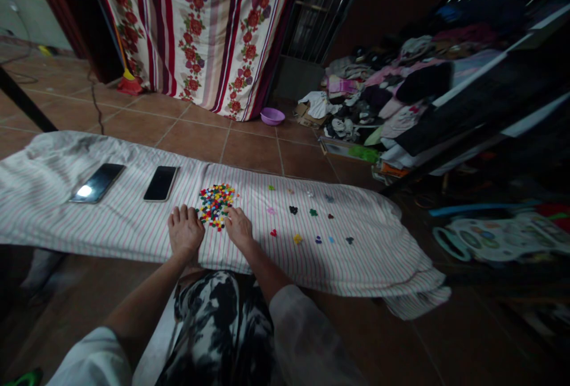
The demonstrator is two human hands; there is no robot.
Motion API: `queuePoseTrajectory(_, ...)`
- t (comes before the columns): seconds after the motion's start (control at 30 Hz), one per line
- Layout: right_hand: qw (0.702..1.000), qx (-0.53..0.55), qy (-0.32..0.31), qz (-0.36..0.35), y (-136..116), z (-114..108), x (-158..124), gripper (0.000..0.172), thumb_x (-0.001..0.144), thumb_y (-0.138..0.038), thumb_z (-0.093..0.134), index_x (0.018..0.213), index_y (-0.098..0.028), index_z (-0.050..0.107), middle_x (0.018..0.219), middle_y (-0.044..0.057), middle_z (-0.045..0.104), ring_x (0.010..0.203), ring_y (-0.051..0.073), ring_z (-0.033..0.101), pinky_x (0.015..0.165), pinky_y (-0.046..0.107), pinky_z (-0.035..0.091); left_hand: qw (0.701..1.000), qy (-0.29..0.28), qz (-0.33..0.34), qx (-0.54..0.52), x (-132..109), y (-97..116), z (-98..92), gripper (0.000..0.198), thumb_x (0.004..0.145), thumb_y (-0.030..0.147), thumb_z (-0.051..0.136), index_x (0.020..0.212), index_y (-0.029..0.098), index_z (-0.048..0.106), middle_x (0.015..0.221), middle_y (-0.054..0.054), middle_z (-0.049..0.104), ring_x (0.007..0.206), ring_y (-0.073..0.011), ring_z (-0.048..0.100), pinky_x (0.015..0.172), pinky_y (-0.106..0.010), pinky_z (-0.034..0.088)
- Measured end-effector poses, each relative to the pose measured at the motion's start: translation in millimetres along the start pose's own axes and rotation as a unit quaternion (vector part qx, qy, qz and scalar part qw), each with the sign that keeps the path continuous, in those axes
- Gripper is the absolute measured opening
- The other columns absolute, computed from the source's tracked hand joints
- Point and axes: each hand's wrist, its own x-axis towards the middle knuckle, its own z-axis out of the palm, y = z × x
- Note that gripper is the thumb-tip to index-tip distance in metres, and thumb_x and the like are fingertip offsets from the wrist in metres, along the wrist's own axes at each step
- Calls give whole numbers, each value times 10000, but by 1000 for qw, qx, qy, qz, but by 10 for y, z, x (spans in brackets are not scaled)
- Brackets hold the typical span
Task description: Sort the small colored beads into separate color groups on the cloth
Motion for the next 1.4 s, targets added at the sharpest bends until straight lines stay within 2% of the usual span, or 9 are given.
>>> queuePoseTrajectory(0.27, 999, -21, -17, 19, -51, -45, -21, 166, 920, -219, 557, 1053, -255, 650, 1056, 50, 630, 964, 184, 608, 792, 274, 465, 1000, 2, 4, -8, -7, 5, -19, 382, 888, 270, 389, 1169, 114, 597, 1353, -196, 544, 1354, -365, 398, 1094, -502, 299)
queuePoseTrajectory(0.47, 1000, -7, 12, 8, -15, -4, -65, 121, 935, -238, 538, 1011, -245, 632, 1042, 44, 645, 953, 171, 611, 822, 264, 458, 1000, 9, 17, 3, -13, -10, 7, 386, 892, 271, 367, 1153, 101, 594, 1337, -194, 550, 1343, -369, 401, 1105, -498, 289)
queuePoseTrajectory(0.67, 999, 34, 28, -22, 54, -14, -93, 155, 926, -176, 489, 1007, -220, 614, 1002, 47, 671, 974, 171, 614, 881, 274, 464, 1000, 13, 24, 10, -15, -10, -3, 374, 896, 278, 356, 1129, 115, 600, 1309, -189, 562, 1337, -355, 403, 1099, -491, 297)
queuePoseTrajectory(0.83, 997, 65, 33, -32, 111, -50, -131, 254, 869, -86, 474, 1017, -227, 626, 1027, 38, 685, 1012, 169, 612, 927, 287, 463, 1000, 0, 14, 1, -7, -4, -19, 375, 877, 273, 374, 1133, 120, 601, 1332, -192, 548, 1347, -358, 390, 1087, -496, 304)
queuePoseTrajectory(0.97, 994, 92, 45, -37, 186, -116, -186, 320, 864, -80, 474, 1091, -235, 638, 1081, 30, 684, 1032, 160, 614, 947, 280, 461, 1000, 3, 15, 13, -10, 4, -41, 365, 886, 270, 352, 1114, 126, 599, 1321, -182, 556, 1328, -347, 411, 1066, -480, 326)
queuePoseTrajectory(1.17, 989, 112, 92, -14, 484, -331, -218, 282, 875, -109, 472, 1003, -241, 685, 1035, 28, 676, 991, 152, 623, 922, 275, 480, 1000, 2, 21, 22, -13, 18, -67, 364, 897, 271, 332, 1097, 130, 601, 1313, -180, 560, 1300, -334, 437, 1056, -471, 332)
queuePoseTrajectory(1.4, 973, 114, 199, 38, 1149, -665, -243, 283, 823, -134, 458, 931, -215, 707, 969, 53, 682, 940, 173, 633, 887, 298, 505, 1000, 4, 14, 5, -9, 22, -72, 353, 886, 269, 359, 1112, 150, 603, 1296, -164, 566, 1310, -331, 426, 1064, -481, 323)
